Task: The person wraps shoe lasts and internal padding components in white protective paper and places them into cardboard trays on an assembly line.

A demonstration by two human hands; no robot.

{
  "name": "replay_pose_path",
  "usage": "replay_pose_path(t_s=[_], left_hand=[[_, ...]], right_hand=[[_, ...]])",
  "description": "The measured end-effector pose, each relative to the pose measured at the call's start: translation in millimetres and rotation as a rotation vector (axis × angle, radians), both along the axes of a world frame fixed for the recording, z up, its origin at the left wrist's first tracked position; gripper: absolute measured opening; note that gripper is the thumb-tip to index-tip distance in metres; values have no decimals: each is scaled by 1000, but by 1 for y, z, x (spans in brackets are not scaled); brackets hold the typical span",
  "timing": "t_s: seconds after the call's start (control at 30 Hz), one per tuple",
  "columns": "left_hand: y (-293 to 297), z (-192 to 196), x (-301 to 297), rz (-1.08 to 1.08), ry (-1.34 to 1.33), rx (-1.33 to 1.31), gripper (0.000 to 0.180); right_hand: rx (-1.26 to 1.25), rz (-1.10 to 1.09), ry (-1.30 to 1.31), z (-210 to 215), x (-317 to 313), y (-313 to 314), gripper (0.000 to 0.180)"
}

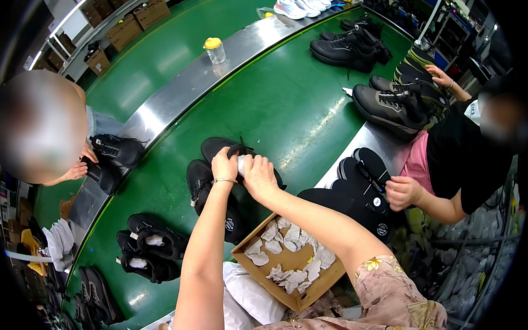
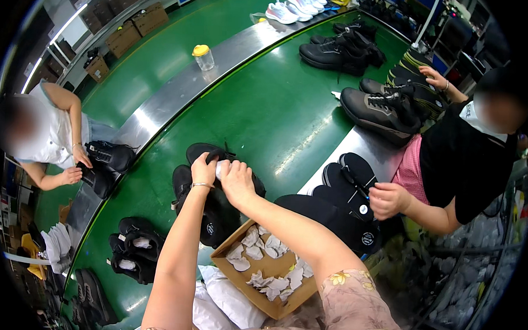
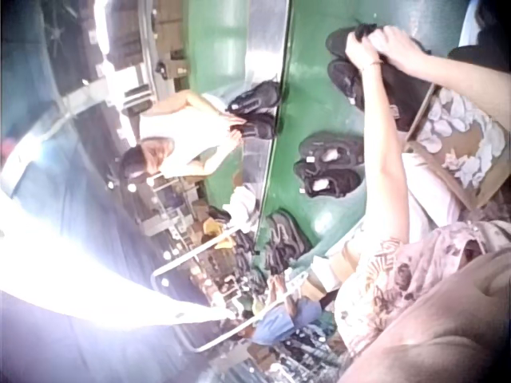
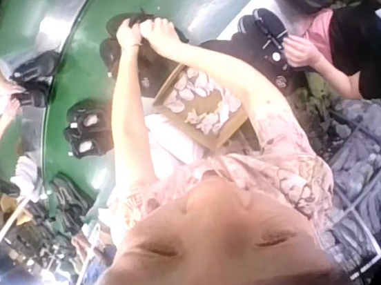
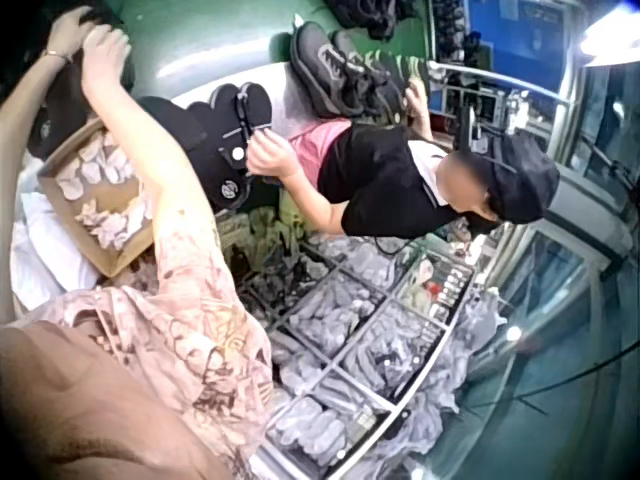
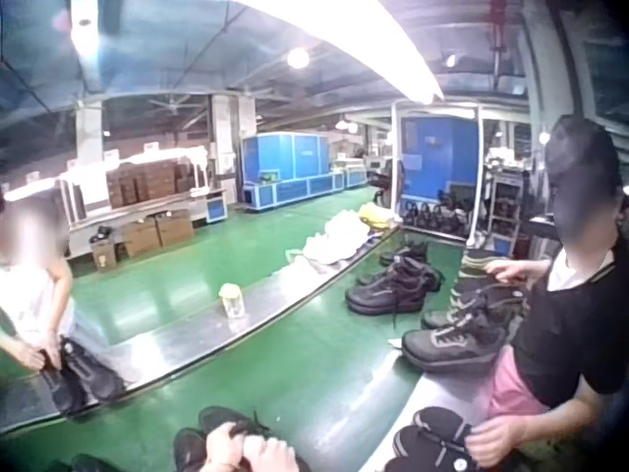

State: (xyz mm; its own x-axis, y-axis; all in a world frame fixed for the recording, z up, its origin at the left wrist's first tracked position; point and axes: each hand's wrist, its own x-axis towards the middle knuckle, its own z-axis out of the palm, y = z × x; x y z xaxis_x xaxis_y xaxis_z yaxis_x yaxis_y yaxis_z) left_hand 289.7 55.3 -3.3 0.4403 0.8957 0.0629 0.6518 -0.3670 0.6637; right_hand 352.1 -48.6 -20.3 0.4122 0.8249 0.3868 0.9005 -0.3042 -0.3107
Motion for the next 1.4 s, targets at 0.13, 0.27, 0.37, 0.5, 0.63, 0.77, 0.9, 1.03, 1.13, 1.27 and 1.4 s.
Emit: replay_pose_path(t_s=[0.13,0.27,0.37,0.5,0.63,0.77,0.9,1.03,1.13,1.27,1.4], left_hand=[[-2,-17,-14,-79,-162,100,24],[-2,-14,-12,-82,-140,55,21],[3,-19,-13,-113,-169,34,19],[2,-11,-10,-91,-163,11,17],[3,-13,-16,-85,-148,21,17],[0,-9,-18,-79,-126,2,17],[-4,-18,-16,-100,-116,68,18],[-8,-19,-7,-115,-120,113,18],[-5,-11,-16,-80,-83,11,22],[9,-6,-24,-35,-24,-26,20],[4,-7,-20,-62,14,-20,20]], right_hand=[[-122,145,-190,5,11,-6,37],[-323,153,-173,12,2,-4,36],[-275,97,-89,-3,2,7,35],[-373,91,-22,2,4,14,37],[-533,135,93,25,3,11,38],[-437,109,264,16,1,13,35],[-413,55,296,-10,4,23,24],[-242,-178,507,-41,5,38,43],[-327,-61,382,-25,0,42,27],[-434,115,270,-3,2,32,15],[-383,25,303,-17,-4,39,19]])
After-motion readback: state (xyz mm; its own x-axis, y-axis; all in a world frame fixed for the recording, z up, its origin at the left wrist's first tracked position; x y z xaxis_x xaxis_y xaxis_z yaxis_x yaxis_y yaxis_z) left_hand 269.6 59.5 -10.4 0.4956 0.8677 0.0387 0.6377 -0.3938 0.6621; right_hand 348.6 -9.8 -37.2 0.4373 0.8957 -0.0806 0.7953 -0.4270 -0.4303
